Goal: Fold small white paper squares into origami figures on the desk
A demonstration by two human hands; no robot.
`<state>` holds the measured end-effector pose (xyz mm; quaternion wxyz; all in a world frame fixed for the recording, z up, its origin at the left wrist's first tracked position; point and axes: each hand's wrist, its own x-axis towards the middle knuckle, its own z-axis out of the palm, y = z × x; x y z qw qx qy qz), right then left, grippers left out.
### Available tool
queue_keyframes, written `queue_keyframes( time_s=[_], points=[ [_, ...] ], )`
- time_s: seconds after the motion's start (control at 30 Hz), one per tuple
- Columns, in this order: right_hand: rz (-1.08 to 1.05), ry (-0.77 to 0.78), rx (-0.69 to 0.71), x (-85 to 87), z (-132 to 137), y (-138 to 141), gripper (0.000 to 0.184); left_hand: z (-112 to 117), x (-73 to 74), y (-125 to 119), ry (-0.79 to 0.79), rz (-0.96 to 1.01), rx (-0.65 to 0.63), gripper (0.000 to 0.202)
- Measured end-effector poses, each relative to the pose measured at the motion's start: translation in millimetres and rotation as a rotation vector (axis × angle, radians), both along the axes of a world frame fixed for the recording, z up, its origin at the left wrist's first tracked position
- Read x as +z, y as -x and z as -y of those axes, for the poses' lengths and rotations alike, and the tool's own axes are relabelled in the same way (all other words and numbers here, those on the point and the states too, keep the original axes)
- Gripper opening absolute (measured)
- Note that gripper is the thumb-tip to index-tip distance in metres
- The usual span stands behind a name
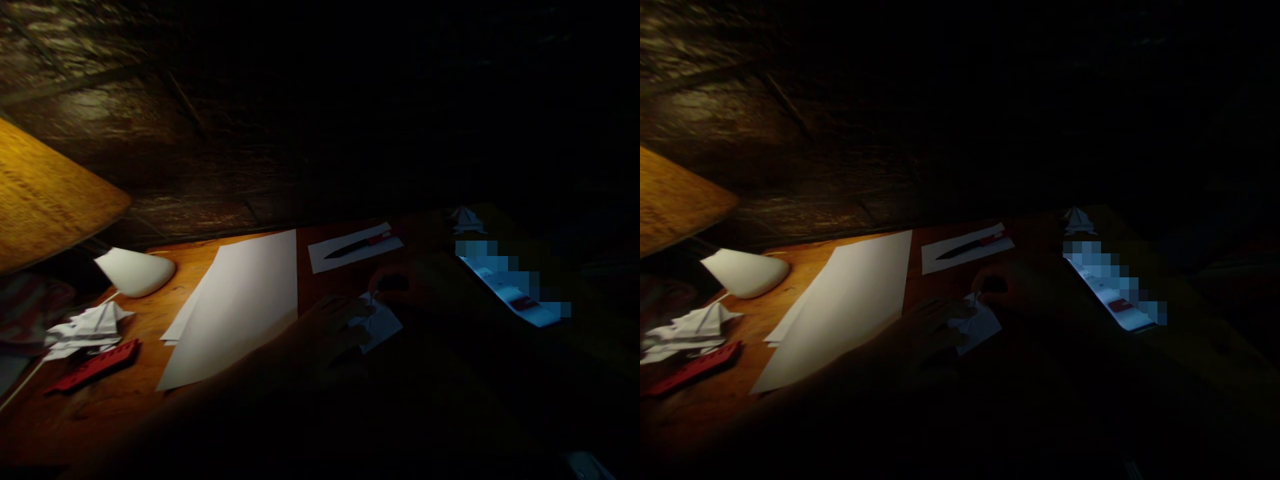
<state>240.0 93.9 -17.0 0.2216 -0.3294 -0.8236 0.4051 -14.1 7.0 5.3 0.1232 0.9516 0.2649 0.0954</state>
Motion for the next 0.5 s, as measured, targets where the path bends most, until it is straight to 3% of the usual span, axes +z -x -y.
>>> queue_keyframes(
  time_s=[0.13, 0.5],
  points=[
    [-0.074, -0.027, -0.028, -5.9, 0.8, 0.0, 0.022, -0.2, 2.1, -2.5, 0.016, -0.020, 0.023, 0.036],
    [-0.096, -0.043, 0.072, -1.3, -3.6, -2.1, 0.011, 1.4, 3.0, -2.9, 0.019, -0.042, 0.030, 0.035]
  ],
)
